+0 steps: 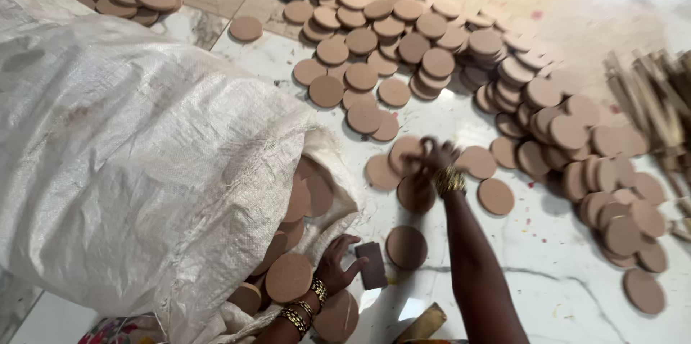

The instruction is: The person sits on the floor and repeatedly picks up small round wooden discs from a pile, then places them into a large white sack. The person also uses a small rectangular sanding block to rub the surface of some discs before placing them in the sack.

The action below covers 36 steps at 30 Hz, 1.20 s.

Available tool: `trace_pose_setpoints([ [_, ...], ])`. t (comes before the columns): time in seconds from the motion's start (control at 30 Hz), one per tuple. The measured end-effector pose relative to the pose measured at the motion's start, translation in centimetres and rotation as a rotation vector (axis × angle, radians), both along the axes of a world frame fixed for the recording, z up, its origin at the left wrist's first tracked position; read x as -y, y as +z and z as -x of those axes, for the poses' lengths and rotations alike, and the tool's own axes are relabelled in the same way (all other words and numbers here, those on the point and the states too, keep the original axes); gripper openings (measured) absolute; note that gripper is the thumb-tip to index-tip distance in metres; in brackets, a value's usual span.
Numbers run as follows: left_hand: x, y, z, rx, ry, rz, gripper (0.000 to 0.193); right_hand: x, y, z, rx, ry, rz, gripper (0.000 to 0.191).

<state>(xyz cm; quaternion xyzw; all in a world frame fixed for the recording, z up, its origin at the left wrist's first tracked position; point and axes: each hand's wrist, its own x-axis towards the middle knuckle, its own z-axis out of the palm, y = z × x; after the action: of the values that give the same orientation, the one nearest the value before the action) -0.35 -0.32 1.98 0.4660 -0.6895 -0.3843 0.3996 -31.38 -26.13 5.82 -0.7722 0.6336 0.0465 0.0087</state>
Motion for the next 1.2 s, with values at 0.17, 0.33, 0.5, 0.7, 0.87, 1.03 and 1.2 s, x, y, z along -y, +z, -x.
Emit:
trace_pose_setpoints([
  [0.17,0.3,-0.7,0.0,-0.004,0.031,0.051,0.049,-6.2,-1.3,-2.0,0.25,-0.196,-0.173,0.078],
  [0.33,0.4,-1.1,0.2,0.008,0.054,0.025,0.048,-9.7,1.1,3.3,0.613,-0.205,-0.031,0.086],
  [0.5,0.6,-1.2,0.2,0.024,0.06,0.079,0.048,-11.0,3.6,9.9,0.182,-0.639,0.082,0.099],
  [0.7,0.6,-1.8,0.1,0.051,0.062,0.094,0.047,-11.6,3.1,10.3,0.351,-0.903,-0.121,0.084],
  [0.87,0.8,-1.9,0.3,0.036,0.057,0.068,0.049,-12.7,2.7,8.7,0.451,-0.994,-0.073,0.069],
  [1.03,1.0,-1.5,0.4,0.053,0.013,0.083,0.055,-15.2,1.6,5.1,0.467,-1.038,0.124,0.066],
  [1.2,0.8,-1.2,-0.2,0.066,-0.019,0.091,0.059,-14.7,1.9,3.0,0.446,-0.999,0.104,0.083],
])
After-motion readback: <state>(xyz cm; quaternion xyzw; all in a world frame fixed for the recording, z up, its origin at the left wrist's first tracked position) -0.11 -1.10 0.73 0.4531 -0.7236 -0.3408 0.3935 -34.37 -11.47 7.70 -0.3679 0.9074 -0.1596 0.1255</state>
